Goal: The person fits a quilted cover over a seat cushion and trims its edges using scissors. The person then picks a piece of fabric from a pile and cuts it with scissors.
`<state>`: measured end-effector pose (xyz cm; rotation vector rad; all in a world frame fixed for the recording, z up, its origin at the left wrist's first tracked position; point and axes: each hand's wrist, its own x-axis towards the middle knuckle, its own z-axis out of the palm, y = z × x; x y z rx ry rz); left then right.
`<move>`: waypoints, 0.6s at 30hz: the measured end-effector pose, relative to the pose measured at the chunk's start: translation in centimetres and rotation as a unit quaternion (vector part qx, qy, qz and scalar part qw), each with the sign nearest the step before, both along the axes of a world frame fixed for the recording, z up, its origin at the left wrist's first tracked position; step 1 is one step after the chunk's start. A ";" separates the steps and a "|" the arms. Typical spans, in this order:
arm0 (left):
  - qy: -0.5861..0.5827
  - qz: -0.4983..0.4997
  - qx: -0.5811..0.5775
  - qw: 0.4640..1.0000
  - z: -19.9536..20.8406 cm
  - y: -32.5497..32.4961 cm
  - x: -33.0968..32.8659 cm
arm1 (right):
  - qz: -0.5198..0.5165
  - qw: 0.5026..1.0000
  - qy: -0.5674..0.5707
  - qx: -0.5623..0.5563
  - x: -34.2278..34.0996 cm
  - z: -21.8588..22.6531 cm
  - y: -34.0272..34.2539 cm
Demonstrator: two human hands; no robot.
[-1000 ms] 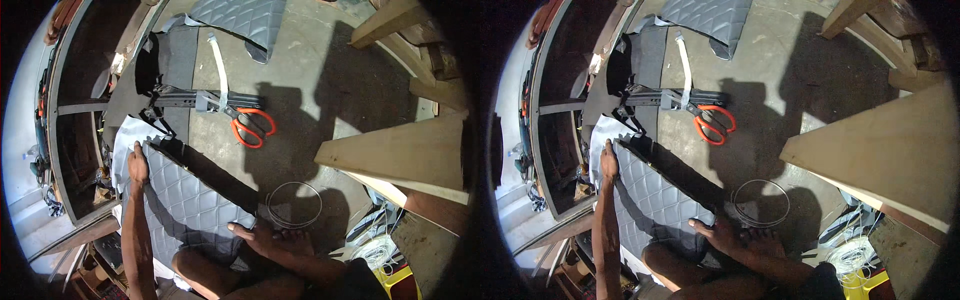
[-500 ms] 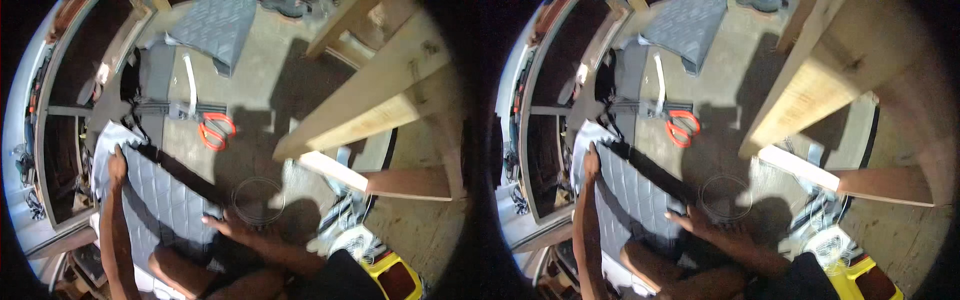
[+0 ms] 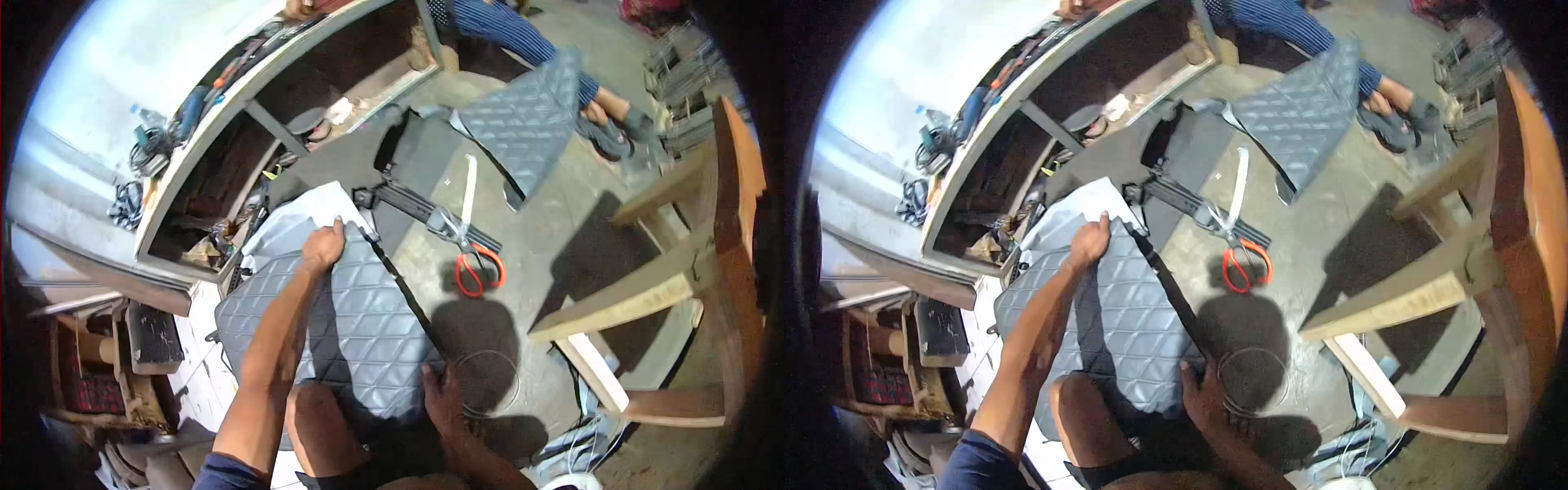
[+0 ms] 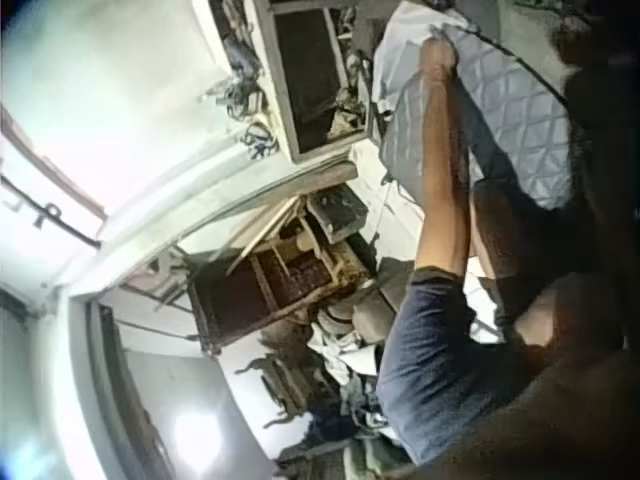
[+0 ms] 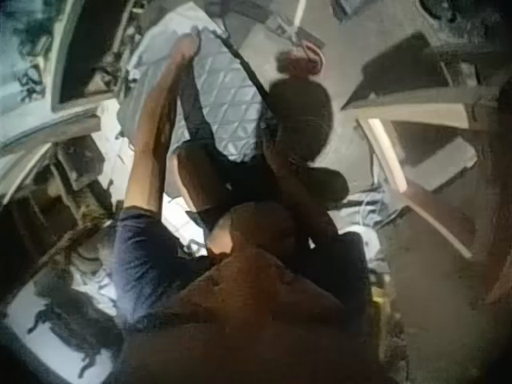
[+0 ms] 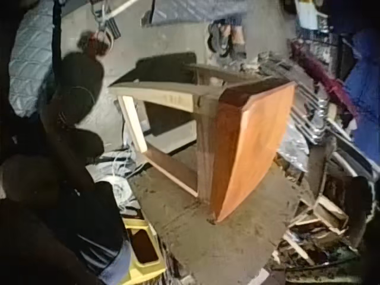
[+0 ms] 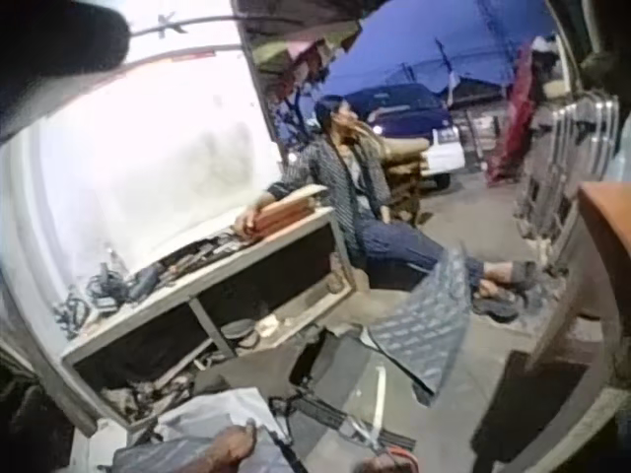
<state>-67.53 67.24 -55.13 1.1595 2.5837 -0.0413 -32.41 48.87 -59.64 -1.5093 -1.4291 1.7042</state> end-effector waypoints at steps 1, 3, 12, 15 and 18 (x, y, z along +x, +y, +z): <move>-0.002 0.008 0.013 1.000 1.1 -0.6 0.4 | 0.016 1.000 0.007 0.012 -0.5 -0.1 -0.1; 0.006 -0.049 0.035 0.998 0.5 -1.6 -1.5 | 0.038 0.990 -0.078 -0.108 -1.4 0.0 -0.3; -0.030 -0.182 0.276 0.943 4.1 -5.8 -1.3 | 0.016 0.942 -0.179 0.282 1.6 0.4 3.3; 0.034 -0.117 0.302 0.945 7.3 -15.7 -2.3 | 0.104 0.921 -0.197 0.320 -0.1 5.8 5.7; 0.155 0.086 0.269 0.947 7.9 -28.6 -4.4 | 0.153 0.931 -0.125 0.306 -3.0 4.7 7.6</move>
